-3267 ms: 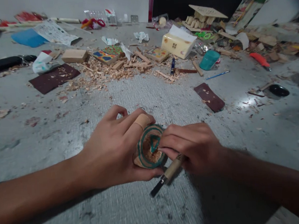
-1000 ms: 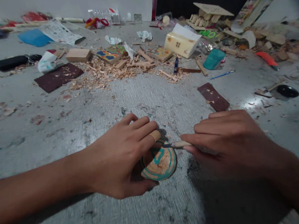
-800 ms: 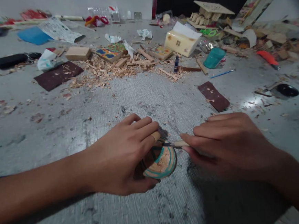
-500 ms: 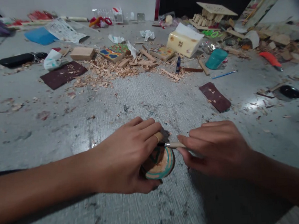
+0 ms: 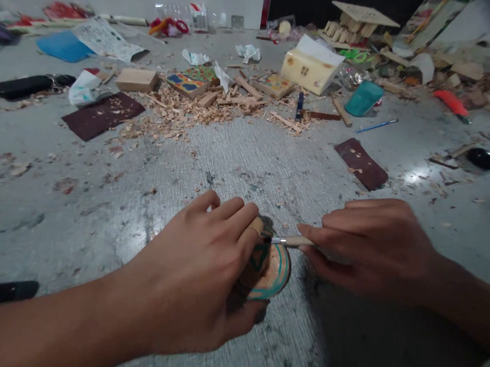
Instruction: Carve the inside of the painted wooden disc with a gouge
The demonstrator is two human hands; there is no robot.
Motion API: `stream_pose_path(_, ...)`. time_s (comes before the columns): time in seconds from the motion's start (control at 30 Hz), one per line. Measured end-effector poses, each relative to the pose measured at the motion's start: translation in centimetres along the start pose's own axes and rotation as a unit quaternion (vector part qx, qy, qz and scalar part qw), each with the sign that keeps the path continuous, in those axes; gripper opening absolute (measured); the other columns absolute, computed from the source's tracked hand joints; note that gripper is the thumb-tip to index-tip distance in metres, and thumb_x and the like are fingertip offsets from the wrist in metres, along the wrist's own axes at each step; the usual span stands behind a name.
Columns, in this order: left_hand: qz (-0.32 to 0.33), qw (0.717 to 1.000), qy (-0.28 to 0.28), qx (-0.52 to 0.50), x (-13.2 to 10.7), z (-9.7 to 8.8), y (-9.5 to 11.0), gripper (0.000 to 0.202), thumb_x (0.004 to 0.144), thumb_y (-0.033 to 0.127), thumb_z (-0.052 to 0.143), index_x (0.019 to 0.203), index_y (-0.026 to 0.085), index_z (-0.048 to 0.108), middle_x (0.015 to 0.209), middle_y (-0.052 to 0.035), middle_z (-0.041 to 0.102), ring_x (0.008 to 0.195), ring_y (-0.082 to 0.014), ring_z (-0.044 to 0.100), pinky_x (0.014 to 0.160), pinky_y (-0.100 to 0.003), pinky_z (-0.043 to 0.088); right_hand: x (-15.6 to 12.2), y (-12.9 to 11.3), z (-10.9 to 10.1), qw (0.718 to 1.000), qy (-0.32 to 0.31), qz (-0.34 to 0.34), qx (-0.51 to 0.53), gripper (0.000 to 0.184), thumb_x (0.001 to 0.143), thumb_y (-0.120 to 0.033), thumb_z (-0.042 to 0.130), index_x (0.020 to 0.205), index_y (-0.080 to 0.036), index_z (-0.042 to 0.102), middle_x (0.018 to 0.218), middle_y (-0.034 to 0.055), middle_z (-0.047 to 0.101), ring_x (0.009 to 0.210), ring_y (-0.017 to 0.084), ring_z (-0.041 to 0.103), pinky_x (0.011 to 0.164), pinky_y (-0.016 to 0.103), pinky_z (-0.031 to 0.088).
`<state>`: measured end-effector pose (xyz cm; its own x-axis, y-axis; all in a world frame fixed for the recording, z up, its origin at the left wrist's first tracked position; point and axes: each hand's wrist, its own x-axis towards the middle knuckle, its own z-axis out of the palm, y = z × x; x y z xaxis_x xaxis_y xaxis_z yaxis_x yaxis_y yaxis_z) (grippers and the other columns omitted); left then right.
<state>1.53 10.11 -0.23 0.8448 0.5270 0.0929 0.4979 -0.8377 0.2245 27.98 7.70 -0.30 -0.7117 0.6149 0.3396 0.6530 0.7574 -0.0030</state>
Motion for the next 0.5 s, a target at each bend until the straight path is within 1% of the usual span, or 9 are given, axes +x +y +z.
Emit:
stream_pose_path(0.13, -0.003, 1.0, -0.007, 0.005, -0.12, -0.21, 0.31, 0.031, 0.083, 0.049, 0.069, 0.086, 0.02, 0.059, 0.091, -0.0037, 0.06, 0.083, -0.0261, 0.059, 0.076, -0.046, 0.039, -0.28, 0.14, -0.26, 1.0, -0.018, 0.008, -0.004, 0.022, 0.103, -0.027, 0.056, 0.09, -0.022, 0.073, 0.06, -0.0052, 0.056, 0.052, 0.013, 0.043, 0.058, 0.034, 0.028)
stream_pose_path(0.27, -0.014, 1.0, -0.004, 0.025, -0.11, -0.27, 0.29, 0.033, 0.084, 0.051, 0.069, 0.088, 0.021, 0.06, 0.089, -0.0038, 0.061, 0.08, -0.0261, 0.058, 0.074, -0.046, 0.038, -0.33, 0.19, -0.37, 1.0, -0.023, 0.014, 0.007, 0.023, 0.104, -0.029, 0.055, 0.092, -0.022, 0.074, 0.06, -0.0055, 0.056, 0.054, 0.014, 0.044, 0.059, 0.034, 0.029)
stream_pose_path(0.4, 0.012, 1.0, -0.003, 0.012, -0.05, -0.23, -0.03, 0.033, 0.086, 0.052, 0.07, 0.083, 0.021, 0.059, 0.087, -0.0025, 0.059, 0.078, -0.0237, 0.057, 0.074, -0.044, 0.038, -0.27, 0.02, -0.28, 1.0, -0.021, 0.009, 0.012, 0.024, 0.105, -0.028, 0.054, 0.093, -0.02, 0.073, 0.06, -0.0053, 0.057, 0.053, 0.014, 0.043, 0.058, 0.035, 0.027)
stream_pose_path(0.5, 0.026, 1.0, -0.004, 0.0, 0.03, -0.2, -0.12, 0.032, 0.085, 0.048, 0.073, 0.082, 0.02, 0.059, 0.087, -0.0024, 0.059, 0.078, -0.0224, 0.056, 0.073, -0.041, 0.039, -0.48, -0.41, 0.16, 1.0, -0.003, 0.011, 0.009, 0.022, 0.102, -0.025, 0.056, 0.088, -0.02, 0.072, 0.06, -0.0044, 0.059, 0.053, 0.014, 0.044, 0.058, 0.034, 0.029)
